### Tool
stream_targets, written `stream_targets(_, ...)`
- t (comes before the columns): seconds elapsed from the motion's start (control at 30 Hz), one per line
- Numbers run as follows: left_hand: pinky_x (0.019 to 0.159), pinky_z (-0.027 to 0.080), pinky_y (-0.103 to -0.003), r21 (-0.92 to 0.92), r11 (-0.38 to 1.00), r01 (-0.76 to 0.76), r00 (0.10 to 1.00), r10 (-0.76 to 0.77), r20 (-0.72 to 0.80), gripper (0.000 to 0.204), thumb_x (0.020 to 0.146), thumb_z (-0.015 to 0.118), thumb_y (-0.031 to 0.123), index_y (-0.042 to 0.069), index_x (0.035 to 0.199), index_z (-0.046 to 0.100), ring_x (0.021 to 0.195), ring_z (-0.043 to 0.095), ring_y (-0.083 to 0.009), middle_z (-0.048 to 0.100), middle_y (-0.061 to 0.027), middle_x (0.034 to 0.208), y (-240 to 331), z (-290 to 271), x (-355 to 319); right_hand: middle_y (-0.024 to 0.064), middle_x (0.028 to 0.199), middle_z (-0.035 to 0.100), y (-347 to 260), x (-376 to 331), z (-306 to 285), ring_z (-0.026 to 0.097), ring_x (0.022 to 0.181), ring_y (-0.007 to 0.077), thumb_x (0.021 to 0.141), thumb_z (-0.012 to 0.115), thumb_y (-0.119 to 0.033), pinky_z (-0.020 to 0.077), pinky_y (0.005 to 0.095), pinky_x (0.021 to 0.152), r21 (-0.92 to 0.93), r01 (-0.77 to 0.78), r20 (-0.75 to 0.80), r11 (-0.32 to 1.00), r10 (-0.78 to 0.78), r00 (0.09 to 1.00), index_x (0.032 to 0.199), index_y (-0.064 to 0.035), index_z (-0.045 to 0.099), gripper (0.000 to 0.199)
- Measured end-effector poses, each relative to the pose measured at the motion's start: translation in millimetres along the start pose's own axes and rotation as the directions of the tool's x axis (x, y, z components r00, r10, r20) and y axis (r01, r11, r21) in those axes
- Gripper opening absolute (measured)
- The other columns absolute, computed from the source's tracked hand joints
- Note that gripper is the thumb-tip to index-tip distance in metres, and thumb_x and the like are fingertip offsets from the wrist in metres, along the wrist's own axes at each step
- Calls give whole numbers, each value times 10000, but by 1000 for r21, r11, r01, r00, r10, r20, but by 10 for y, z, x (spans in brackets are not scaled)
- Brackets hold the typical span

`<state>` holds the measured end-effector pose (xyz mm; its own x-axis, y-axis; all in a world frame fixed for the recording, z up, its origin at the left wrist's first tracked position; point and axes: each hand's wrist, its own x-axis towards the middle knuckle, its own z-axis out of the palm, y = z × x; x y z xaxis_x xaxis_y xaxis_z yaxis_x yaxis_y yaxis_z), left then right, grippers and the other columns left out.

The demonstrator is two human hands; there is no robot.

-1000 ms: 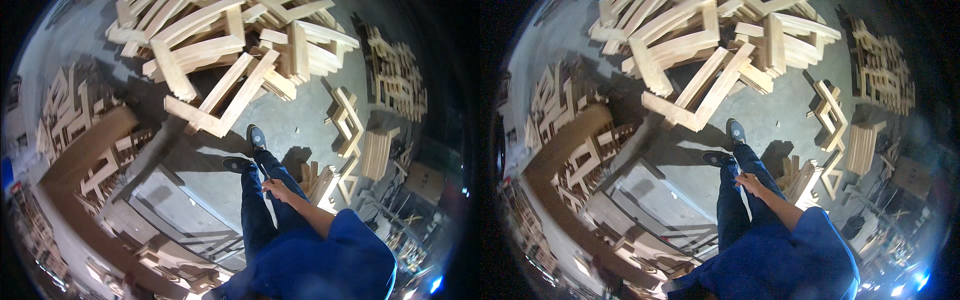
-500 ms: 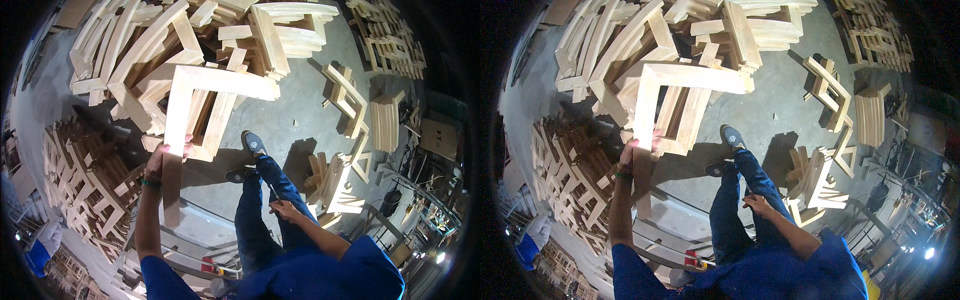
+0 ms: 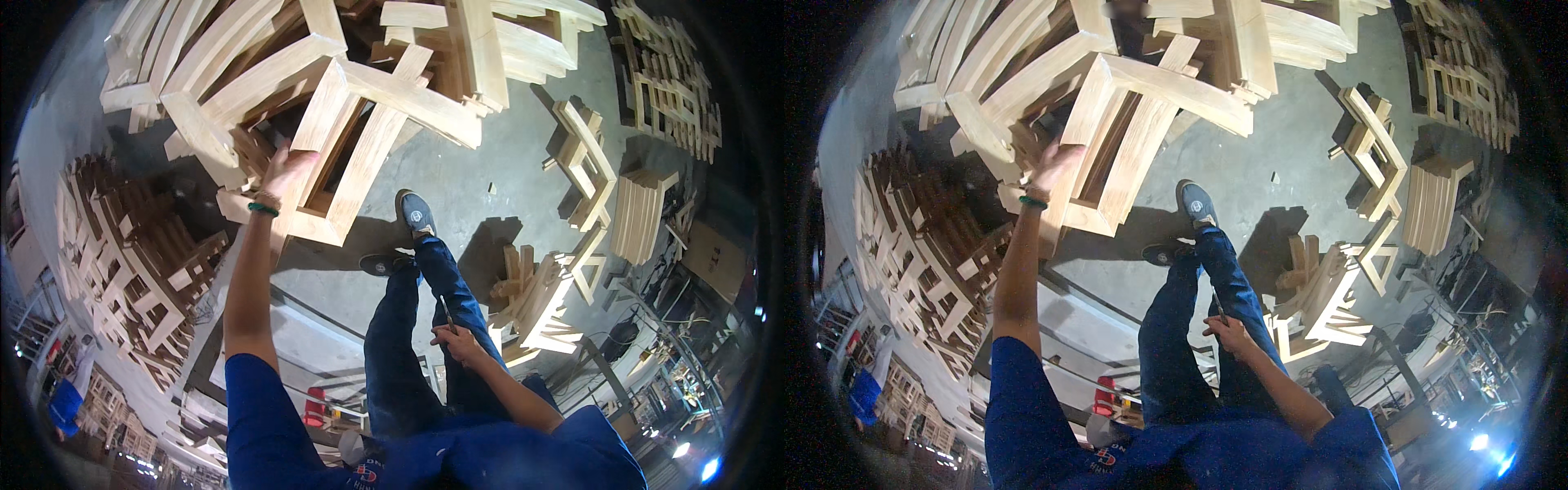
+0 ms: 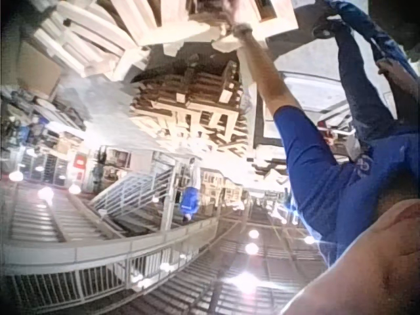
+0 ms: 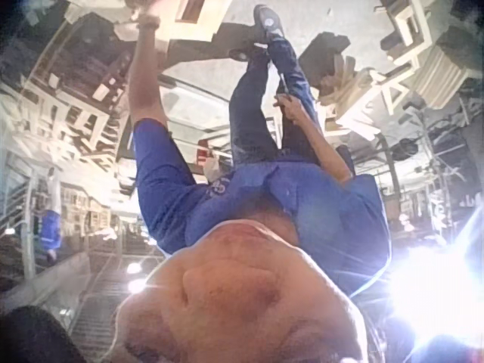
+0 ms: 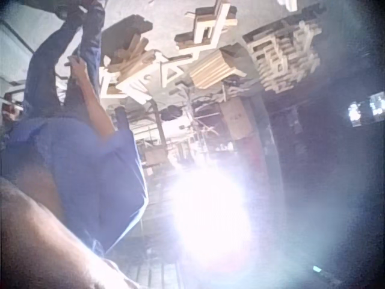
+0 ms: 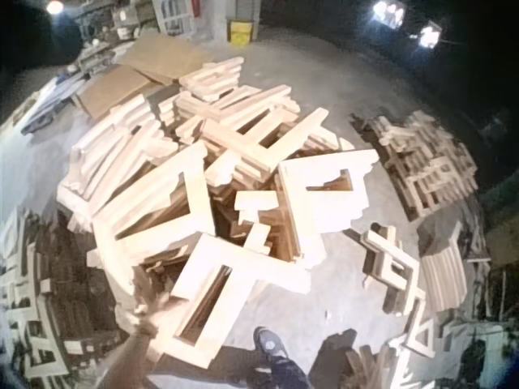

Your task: The person assembles wooden frames by hand, picking up L-shaped pieces and joining them into rectangular shapes. They handle the pieces one at a time, aligning the joints and placing the assembled frames into a pile.

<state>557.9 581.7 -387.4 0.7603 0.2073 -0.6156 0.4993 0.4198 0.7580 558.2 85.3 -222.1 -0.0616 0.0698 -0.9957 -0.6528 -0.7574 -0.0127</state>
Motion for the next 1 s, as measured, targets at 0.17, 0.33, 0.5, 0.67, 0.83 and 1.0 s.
stream_targets(0.17, 850, 483, -383, 624, 778, 71, 935, 166, -315, 693, 629, 791, 424, 43, 1142, 523, 998, 624, -315, 649, -173, 1051, 60, 205, 17, 72, 891, 674, -29, 32, 1, 310, 389, 6, 933, 541, -259, 234, 181, 332, 43, 25, 29, 999, -26, 999, 1123, -43, 572, 290)
stream_targets(0.33, 860, 475, -397, 724, 656, 214, 928, 95, -361, 777, 594, 782, 457, 65, 1205, 506, 1030, 602, -333, 622, -200, 1106, 433, 397, 25, 79, 879, 694, -59, 44, -61, 504, 589, 64, 913, 550, -286, 388, 216, 538, -21, 24, 39, 999, -23, 999, 1126, -22, 603, 343)
stream_targets(0.5, 917, 441, -386, 796, 602, -61, 661, 622, -420, 840, 643, 779, 428, 43, 1304, 432, 1116, 534, -337, 541, -191, 1224, 273, 479, -374, 79, 898, 687, -196, -7, -52, 337, 411, 8, 930, 526, -278, 234, 195, 346, -43, -62, 65, 997, 64, 996, 1164, -61, 587, 324)
stream_targets(0.67, 924, 438, -405, 464, 879, -107, 588, 432, -683, 494, 819, 660, 312, 88, 1234, 514, 1097, 561, -339, 589, -167, 1173, 156, 1377, -1348, 90, 938, 653, -322, -34, 26, 291, 404, -9, 949, 508, -296, 224, 166, 343, -81, -28, 75, 996, 34, 997, 1182, -63, 535, 331)
stream_targets(0.83, 842, 482, -369, -53, 996, 78, 591, -89, -802, 391, 812, 657, 245, 78, 1156, 578, 1000, 606, -299, 618, -141, 1114, -780, 2207, -2489, 102, 944, 653, -484, -60, 100, 299, 415, -4, 929, 539, -330, 235, 166, 348, -258, -17, 111, 966, 47, 993, 1146, -75, 555, 334)
stream_targets(1.0, 849, 482, -371, -269, 956, 114, 433, -291, -853, 397, 808, 644, 238, 86, 1166, 566, 1015, 615, -284, 645, -118, 1087, -1419, 2709, -3332, 109, 989, 639, -676, -24, 203, 315, 433, 8, 926, 540, -334, 245, 167, 353, -455, -60, 70, 888, 102, 992, 1163, -48, 535, 371)
